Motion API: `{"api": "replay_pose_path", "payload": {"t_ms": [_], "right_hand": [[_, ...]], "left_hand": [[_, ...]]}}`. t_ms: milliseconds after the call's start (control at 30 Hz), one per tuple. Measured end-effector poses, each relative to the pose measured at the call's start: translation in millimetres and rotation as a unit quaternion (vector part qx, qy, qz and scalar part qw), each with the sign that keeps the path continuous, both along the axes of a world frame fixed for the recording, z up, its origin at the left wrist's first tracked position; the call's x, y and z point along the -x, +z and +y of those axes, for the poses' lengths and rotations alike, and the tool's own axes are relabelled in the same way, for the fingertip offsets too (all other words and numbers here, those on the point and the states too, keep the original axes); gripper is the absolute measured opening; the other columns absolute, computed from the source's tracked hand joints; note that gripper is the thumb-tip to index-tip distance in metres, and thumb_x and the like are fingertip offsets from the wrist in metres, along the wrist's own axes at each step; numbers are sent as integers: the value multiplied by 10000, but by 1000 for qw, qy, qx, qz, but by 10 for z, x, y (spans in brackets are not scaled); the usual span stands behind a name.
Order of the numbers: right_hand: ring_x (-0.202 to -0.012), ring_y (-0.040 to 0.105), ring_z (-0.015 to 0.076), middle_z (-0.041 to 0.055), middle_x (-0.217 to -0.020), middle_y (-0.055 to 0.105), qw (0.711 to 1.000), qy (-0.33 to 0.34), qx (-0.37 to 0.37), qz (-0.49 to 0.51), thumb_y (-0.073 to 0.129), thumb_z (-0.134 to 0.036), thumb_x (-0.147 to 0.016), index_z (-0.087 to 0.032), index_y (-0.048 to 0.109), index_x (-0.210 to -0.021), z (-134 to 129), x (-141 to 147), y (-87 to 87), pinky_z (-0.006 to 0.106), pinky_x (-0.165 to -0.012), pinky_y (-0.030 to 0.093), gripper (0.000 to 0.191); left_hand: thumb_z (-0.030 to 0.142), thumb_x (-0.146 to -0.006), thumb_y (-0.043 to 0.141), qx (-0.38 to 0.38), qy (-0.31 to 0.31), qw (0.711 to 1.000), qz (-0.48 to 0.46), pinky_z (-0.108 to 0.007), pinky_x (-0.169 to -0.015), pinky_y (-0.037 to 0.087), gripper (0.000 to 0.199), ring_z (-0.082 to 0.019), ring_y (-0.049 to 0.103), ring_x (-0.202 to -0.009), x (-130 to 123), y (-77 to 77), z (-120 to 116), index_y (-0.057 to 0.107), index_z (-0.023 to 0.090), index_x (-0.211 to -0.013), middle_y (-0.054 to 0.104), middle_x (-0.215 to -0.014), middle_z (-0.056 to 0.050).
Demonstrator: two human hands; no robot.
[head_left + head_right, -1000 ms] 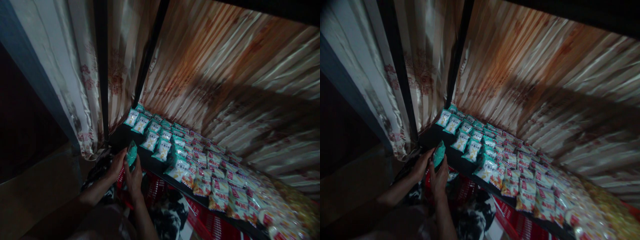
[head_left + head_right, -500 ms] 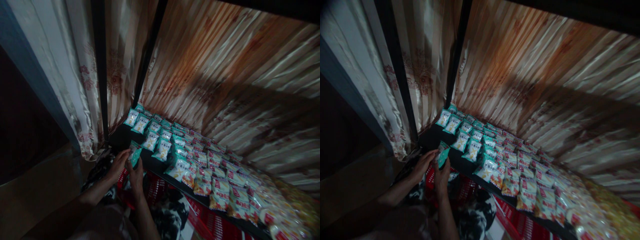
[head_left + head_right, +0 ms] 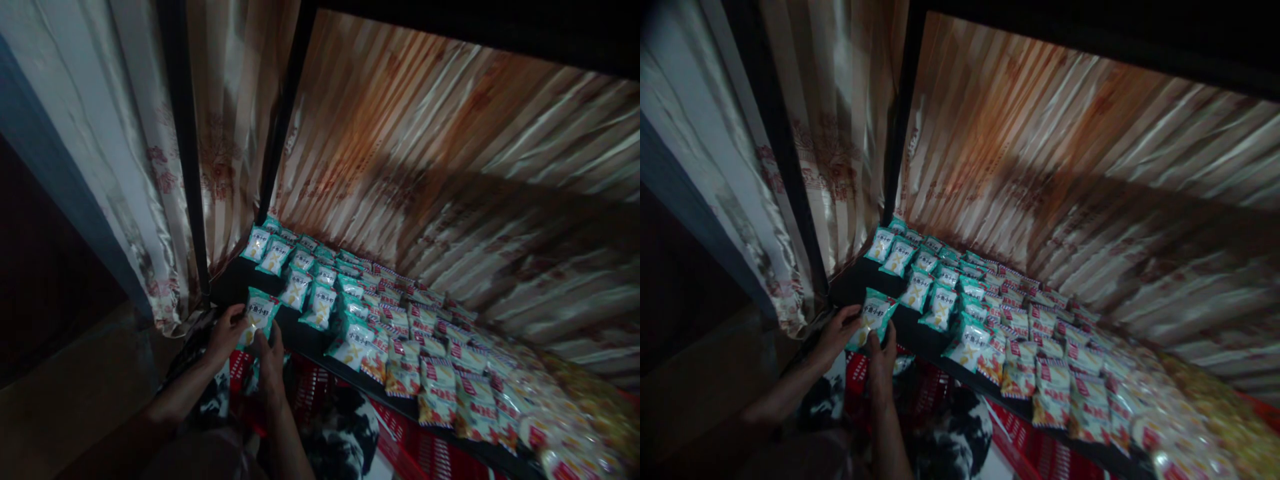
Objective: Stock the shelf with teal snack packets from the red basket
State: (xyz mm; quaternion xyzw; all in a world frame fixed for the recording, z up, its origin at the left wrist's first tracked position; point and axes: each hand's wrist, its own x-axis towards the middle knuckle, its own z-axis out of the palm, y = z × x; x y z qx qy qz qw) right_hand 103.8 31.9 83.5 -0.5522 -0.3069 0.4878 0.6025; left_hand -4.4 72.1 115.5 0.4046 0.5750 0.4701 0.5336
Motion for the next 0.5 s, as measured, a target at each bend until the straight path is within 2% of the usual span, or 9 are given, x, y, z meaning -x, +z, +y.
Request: {"api": "replay_pose_path", "payload": {"t_ms": [100, 233, 367, 500], "right_hand": [[-1006, 615, 227, 66, -1084, 664, 998, 5, 18, 57, 639, -432, -723, -220, 462, -1303, 15, 18, 36, 341, -824, 506, 643], [-1008, 622, 234, 86, -1121, 651, 996, 16, 14, 86, 625, -433, -741, -208, 443, -1317, 51, 26, 72, 359, -840, 507, 645], [-1039, 605, 229, 86, -1129, 647, 1000, 24, -6, 1, 565, -485, -785, -203, 487, -1286, 75, 14, 90, 355, -854, 500, 580], [-1025, 603, 223, 77, -1057, 675, 995, 26, -23, -93, 525, -514, -811, -200, 527, -1257, 108, -9, 116, 345, -844, 500, 546]], "left_hand": [[394, -645, 646, 22, -3, 1000, -2, -334, -801, 512, 476, -251, 631, -986, 11, -22, -4, 582, 154, -1051, 636, -1139, -129], [438, -674, 625, 50, -18, 999, -5, -318, -789, 517, 475, -252, 643, -970, 11, 12, -18, 583, 179, -1070, 678, -1058, -95], [489, -669, 614, 54, -40, 998, -8, -300, -770, 520, 519, -246, 657, -938, 7, 27, 14, 590, 172, -1078, 694, -1017, -89], [523, -650, 614, 27, -20, 999, 12, -330, -762, 520, 561, -265, 649, -942, 13, -42, 108, 589, 155, -1072, 689, -1026, -105]]}}
